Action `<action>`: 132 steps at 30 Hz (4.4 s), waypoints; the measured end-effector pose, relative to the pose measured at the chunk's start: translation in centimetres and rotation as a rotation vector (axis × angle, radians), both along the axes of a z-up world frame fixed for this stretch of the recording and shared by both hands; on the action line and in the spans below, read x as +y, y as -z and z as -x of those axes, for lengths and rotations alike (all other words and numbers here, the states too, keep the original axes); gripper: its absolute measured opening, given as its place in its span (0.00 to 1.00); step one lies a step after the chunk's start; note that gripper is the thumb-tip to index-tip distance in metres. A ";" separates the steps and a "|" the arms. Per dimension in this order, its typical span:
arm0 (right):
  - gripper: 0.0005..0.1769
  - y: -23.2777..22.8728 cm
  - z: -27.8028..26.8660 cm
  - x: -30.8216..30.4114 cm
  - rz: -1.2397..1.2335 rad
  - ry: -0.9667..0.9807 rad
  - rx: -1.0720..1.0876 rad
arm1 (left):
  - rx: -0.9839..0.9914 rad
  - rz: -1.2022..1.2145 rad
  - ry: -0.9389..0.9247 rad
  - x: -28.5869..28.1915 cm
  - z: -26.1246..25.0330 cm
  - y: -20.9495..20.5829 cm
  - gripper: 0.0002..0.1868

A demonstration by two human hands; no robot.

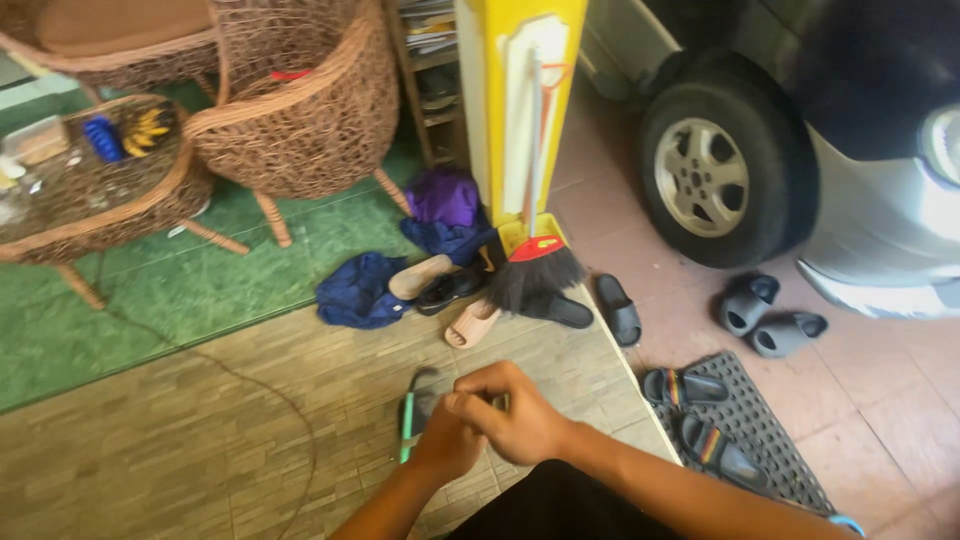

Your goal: Repairing or assembling a handheld brush by attaching a handle to the brush head.

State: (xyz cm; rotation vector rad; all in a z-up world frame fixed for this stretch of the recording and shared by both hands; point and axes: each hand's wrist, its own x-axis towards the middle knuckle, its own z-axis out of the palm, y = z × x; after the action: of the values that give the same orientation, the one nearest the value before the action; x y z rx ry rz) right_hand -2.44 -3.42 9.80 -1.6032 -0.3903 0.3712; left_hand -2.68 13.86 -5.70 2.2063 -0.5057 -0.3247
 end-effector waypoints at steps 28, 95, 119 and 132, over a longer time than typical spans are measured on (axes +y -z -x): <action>0.21 -7.5 -4.4 57.5 -0.227 -0.636 0.008 | -0.250 0.372 -0.530 54.0 4.4 -12.3 0.12; 0.14 -4.7 9.3 204.1 0.014 -1.982 0.008 | -0.087 0.401 -2.004 180.2 22.3 -10.4 0.23; 0.16 -1.2 41.1 257.2 0.225 -2.127 0.341 | 0.040 0.294 -2.083 229.5 53.3 -7.1 0.18; 0.18 -8.5 53.6 288.7 0.145 -2.219 0.165 | -0.212 0.362 -1.998 262.3 66.1 -13.1 0.26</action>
State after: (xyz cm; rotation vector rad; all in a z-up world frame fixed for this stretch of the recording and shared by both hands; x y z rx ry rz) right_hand -56.04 285.33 18.34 -0.5442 -1.9235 2.1159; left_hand -68.79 276.14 7.38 1.4301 1.4188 0.9601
